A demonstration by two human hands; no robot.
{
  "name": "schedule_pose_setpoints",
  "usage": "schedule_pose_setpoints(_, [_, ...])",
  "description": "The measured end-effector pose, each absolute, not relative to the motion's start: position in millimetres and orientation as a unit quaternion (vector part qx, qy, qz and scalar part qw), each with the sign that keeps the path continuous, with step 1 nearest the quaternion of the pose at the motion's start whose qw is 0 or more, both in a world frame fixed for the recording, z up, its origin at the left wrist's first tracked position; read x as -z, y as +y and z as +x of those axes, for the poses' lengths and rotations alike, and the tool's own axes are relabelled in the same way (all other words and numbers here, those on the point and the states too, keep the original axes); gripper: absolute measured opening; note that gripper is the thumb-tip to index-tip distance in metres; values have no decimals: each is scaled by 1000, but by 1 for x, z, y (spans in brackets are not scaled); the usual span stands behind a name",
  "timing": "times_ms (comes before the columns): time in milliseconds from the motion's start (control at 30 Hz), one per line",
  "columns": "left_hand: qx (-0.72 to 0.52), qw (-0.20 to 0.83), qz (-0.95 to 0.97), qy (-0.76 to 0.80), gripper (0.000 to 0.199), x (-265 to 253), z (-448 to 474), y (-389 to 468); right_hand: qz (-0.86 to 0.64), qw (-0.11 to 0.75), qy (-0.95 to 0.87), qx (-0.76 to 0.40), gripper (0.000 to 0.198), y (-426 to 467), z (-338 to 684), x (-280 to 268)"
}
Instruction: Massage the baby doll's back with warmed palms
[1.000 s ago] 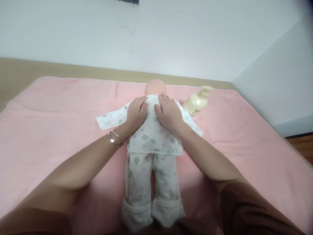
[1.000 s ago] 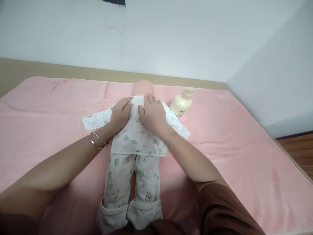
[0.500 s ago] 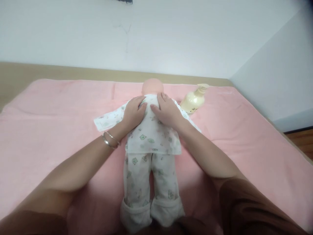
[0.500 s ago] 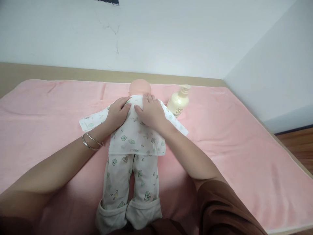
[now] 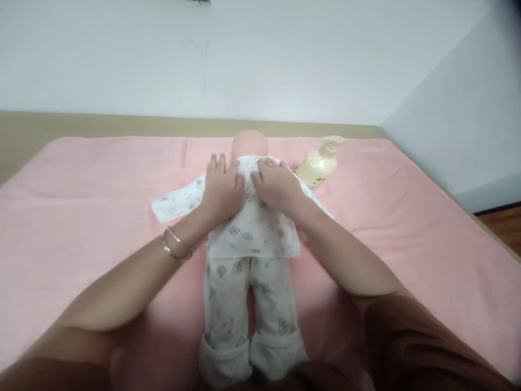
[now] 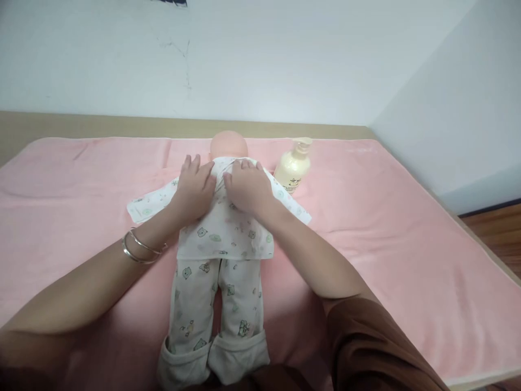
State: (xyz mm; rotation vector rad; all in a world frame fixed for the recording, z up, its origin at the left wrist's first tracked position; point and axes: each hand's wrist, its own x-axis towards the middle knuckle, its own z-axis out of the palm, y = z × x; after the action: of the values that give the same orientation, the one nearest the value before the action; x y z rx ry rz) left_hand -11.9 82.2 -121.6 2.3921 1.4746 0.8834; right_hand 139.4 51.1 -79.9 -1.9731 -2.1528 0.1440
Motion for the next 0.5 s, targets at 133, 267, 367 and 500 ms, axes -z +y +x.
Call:
schedule_pose_setpoints(133, [-254, 128, 821, 495, 57, 115, -2, 57, -707, 122, -692, -83, 64, 68, 148, 88])
schedule_pose_setpoints(267, [-251, 173, 814, 494, 55, 112, -7, 78, -697, 94, -710, -24, 65, 41, 133, 85])
schedule_pose_setpoints(367, [-262, 205, 787, 519, 53, 114, -15, 103, -655, 85, -751, 15, 64, 19, 120, 78])
schedule_pose_setpoints(500, [-266, 174, 795, 517, 50, 117, -17, 101, -643, 103, -759, -28, 61, 29, 126, 75])
